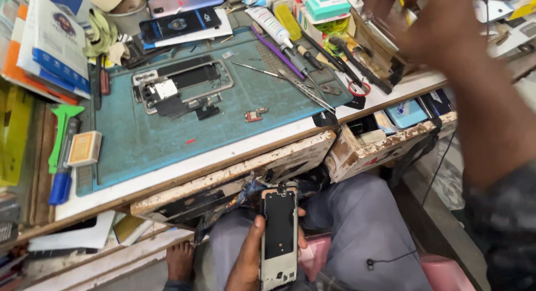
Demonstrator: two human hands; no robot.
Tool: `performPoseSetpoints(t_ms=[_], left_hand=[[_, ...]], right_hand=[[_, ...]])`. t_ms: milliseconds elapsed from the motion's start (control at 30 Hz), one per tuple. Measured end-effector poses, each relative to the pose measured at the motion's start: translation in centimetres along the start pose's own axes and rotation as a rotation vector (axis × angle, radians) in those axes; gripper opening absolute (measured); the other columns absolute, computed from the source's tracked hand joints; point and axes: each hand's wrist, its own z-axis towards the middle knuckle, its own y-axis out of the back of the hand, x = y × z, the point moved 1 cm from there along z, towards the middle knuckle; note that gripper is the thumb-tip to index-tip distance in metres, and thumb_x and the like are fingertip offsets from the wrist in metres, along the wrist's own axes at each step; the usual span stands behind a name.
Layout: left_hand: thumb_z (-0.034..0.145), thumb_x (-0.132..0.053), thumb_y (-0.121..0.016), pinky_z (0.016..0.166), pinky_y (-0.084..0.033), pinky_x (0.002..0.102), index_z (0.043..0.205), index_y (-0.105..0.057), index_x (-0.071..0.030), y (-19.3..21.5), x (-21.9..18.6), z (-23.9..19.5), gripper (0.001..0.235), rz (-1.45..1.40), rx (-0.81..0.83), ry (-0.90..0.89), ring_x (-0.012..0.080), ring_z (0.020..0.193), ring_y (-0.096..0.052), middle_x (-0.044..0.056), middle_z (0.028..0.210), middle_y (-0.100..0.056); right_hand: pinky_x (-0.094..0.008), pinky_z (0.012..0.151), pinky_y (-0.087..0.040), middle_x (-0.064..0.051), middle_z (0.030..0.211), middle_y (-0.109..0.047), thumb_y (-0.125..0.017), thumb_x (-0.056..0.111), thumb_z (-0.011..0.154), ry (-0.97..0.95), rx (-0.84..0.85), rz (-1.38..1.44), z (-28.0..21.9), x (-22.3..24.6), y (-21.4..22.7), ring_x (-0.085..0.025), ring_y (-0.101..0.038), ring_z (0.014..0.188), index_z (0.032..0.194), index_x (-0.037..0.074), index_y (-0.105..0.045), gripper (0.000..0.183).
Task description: The person holds a disassembled smartphone frame and repeatedly wipes its interior surfaces with a cloth. They spray a liquid from a small bottle onto the frame and continue wiping. The person rotates the frame to access different edges and corners while cleaning.
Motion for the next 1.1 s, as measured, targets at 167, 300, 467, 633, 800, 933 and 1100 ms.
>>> performPoseSetpoints(t_ms=[167,300,467,633,800,933,1100], left_hand=[[0.096,-0.071,-0.03,0.066,-0.049,0.025,0.143,-0.051,0.001,2.0,1.2,0.3,0.089,-0.066,0.043,0.067,0.0131,0.077,-0.062,0.011,0.094,-0.069],[0.097,-0.07,-0.029,0.065,-0.05,0.025,0.144,-0.051,0.002,2.2,2.3,0.5,0.089,-0.128,0.038,0.086,0.0138,0.076,-0.063,0.013,0.093,-0.07],[0.098,-0.071,-0.029,0.069,-0.053,0.026,0.144,-0.051,0.004,2.1,3.6,-0.3,0.091,-0.157,0.053,0.079,0.0156,0.081,-0.066,0.013,0.094,-0.07],[0.098,-0.073,-0.03,0.066,-0.057,0.029,0.143,-0.051,0.003,1.3,3.7,0.8,0.09,-0.16,0.112,0.028,0.0185,0.079,-0.069,0.016,0.094,-0.07],[0.098,-0.073,-0.033,0.07,-0.06,0.033,0.144,-0.05,0.005,-1.0,2.9,0.8,0.092,-0.172,0.114,-0.023,0.0243,0.082,-0.072,0.017,0.1,-0.069],[0.1,-0.073,-0.031,0.075,-0.061,0.036,0.147,-0.046,0.007,-3.5,3.2,-1.3,0.094,-0.261,0.125,-0.068,0.028,0.085,-0.073,0.019,0.102,-0.067],[0.099,-0.073,-0.026,0.074,-0.063,0.042,0.15,-0.041,0.006,-5.0,4.3,-4.8,0.096,-0.368,0.125,-0.053,0.0321,0.085,-0.073,0.021,0.105,-0.065]], right_hand=[[-0.04,0.077,-0.053,-0.004,0.093,-0.073,-0.08,0.024,0.095,-0.193,0.241,0.119,-2.3,5.1,-2.0,-0.026,-0.069,0.088,0.102,0.015,-0.077,0.012],[-0.044,0.074,-0.053,-0.006,0.091,-0.073,-0.076,0.027,0.091,-0.375,0.443,0.131,-2.0,4.7,-2.9,-0.029,-0.068,0.086,0.1,0.014,-0.078,0.015],[-0.048,0.071,-0.052,-0.006,0.095,-0.073,-0.073,0.03,0.089,-0.446,0.506,0.027,-3.1,5.4,-4.2,-0.032,-0.068,0.093,0.101,0.016,-0.08,0.019],[-0.047,0.074,-0.053,-0.006,0.098,-0.073,-0.075,0.032,0.09,-0.573,0.509,0.051,-4.2,5.5,-5.6,-0.03,-0.069,0.094,0.1,0.019,-0.081,0.018],[-0.043,0.075,-0.054,-0.011,0.095,-0.072,-0.084,0.021,0.083,-0.486,0.24,0.184,-4.4,5.0,-5.0,-0.031,-0.07,0.088,0.083,0.011,-0.079,0.011],[-0.033,0.071,-0.056,-0.011,0.097,-0.072,-0.08,0.009,0.092,-0.581,0.046,0.573,-6.9,8.4,-2.3,-0.017,-0.072,0.082,0.099,0.001,-0.069,0.016],[-0.026,0.06,-0.057,-0.006,0.091,-0.072,-0.076,0.006,0.093,-0.889,-0.009,1.093,-13.8,18.8,0.5,-0.01,-0.068,0.074,0.108,-0.001,-0.066,0.02]])
